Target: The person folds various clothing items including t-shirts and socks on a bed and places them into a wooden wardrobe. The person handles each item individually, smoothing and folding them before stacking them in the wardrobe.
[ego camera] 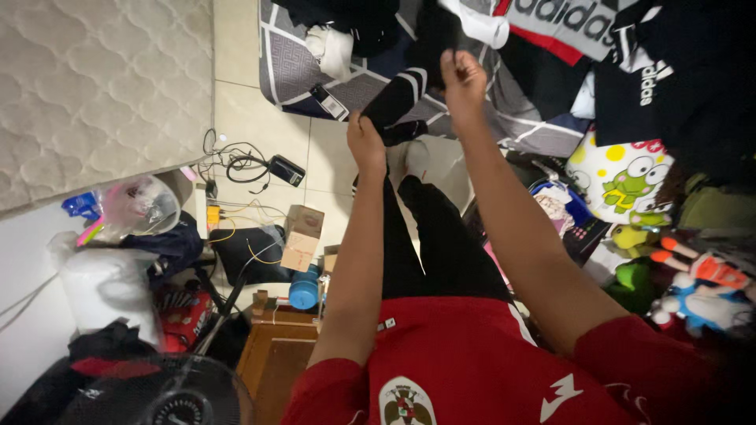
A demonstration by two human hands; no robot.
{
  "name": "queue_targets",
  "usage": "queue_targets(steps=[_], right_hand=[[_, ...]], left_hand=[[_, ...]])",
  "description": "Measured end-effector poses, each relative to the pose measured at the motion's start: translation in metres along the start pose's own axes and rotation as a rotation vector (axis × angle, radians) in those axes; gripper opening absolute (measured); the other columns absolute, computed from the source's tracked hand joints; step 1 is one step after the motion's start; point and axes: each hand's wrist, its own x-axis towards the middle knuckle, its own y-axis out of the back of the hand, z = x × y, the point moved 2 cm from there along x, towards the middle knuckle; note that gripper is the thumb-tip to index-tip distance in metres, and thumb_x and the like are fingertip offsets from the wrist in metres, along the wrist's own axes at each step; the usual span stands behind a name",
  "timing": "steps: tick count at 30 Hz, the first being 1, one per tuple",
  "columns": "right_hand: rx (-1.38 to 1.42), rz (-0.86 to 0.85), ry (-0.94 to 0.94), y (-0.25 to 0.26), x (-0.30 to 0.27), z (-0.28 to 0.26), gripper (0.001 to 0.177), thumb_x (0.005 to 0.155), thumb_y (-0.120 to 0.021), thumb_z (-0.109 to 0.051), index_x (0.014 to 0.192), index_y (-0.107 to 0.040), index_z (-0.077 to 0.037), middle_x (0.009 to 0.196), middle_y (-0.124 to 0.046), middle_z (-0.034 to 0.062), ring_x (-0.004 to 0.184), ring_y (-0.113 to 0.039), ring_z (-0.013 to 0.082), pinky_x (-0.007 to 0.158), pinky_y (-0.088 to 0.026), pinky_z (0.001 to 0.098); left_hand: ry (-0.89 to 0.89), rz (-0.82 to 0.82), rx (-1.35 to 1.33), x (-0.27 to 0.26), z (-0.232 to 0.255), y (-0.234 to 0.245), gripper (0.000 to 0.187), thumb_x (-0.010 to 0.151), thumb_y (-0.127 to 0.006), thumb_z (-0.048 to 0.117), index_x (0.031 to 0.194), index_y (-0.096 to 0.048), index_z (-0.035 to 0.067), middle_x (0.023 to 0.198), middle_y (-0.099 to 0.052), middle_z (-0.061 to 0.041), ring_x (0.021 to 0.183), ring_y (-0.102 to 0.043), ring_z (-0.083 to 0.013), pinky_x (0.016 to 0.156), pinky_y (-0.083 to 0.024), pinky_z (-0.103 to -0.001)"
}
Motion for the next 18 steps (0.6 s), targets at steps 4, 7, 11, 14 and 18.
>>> queue_targets(steps=[4, 7, 11, 14, 18], right_hand=[[0.036, -0.021, -0.22, -0.001, 0.01, -0.042, 0.021, 0.102, -0.064, -0.032, 0.097, -0.066, -0.012, 0.078, -0.056, -0.0076, 0.069, -0.055, 0.0033, 0.056, -0.054, 0.026], [-0.387, -0.226, -0.077, -0.007, -0.002, -0.094, 0.025, 0.103, -0.065, -0.032, 0.115, -0.064, -0.01, 0.085, -0.063, -0.0056, 0.07, -0.058, 0.0054, 0.058, -0.051, 0.0253], [-0.615, -0.327, 0.516, -0.034, -0.046, -0.182, 0.03, 0.109, -0.066, -0.026, 0.127, -0.062, -0.003, 0.111, -0.065, 0.0056, 0.095, -0.066, 0.0094, 0.075, -0.055, 0.0274], [-0.231, -0.569, -0.038, -0.057, -0.1, -0.227, 0.021, 0.113, -0.056, -0.02, 0.126, -0.066, -0.007, 0.113, -0.069, 0.0027, 0.094, -0.064, 0.0097, 0.075, -0.051, 0.0247], [-0.08, -0.424, 0.246, -0.075, -0.164, -0.296, 0.017, 0.105, -0.065, -0.002, 0.121, -0.06, -0.004, 0.123, -0.065, 0.0038, 0.109, -0.066, 0.0115, 0.087, -0.055, 0.0271]], left_hand=[[0.209, -0.098, -0.698, -0.003, 0.056, 0.014, 0.04, 0.09, -0.049, 0.012, 0.128, -0.057, 0.006, 0.096, -0.059, -0.008, 0.083, -0.058, -0.0225, 0.079, -0.05, -0.039], [0.278, -0.263, -0.977, -0.033, 0.117, 0.04, 0.031, 0.093, -0.053, 0.019, 0.122, -0.058, 0.009, 0.085, -0.055, -0.004, 0.065, -0.054, -0.016, 0.063, -0.049, -0.033], [0.292, -0.29, -0.91, -0.073, 0.215, 0.06, 0.018, 0.112, -0.061, 0.026, 0.108, -0.055, 0.01, 0.082, -0.052, 0.001, 0.057, -0.045, -0.0078, 0.05, -0.038, -0.024], [0.222, -0.336, -0.893, -0.102, 0.281, 0.066, 0.023, 0.109, -0.058, 0.033, 0.111, -0.059, 0.01, 0.088, -0.06, 0.004, 0.058, -0.046, -0.003, 0.048, -0.034, -0.019], [0.062, -0.261, -0.803, -0.132, 0.347, 0.07, 0.034, 0.107, -0.051, 0.039, 0.107, -0.066, 0.008, 0.082, -0.065, 0.002, 0.056, -0.052, -0.0037, 0.044, -0.036, -0.018]])
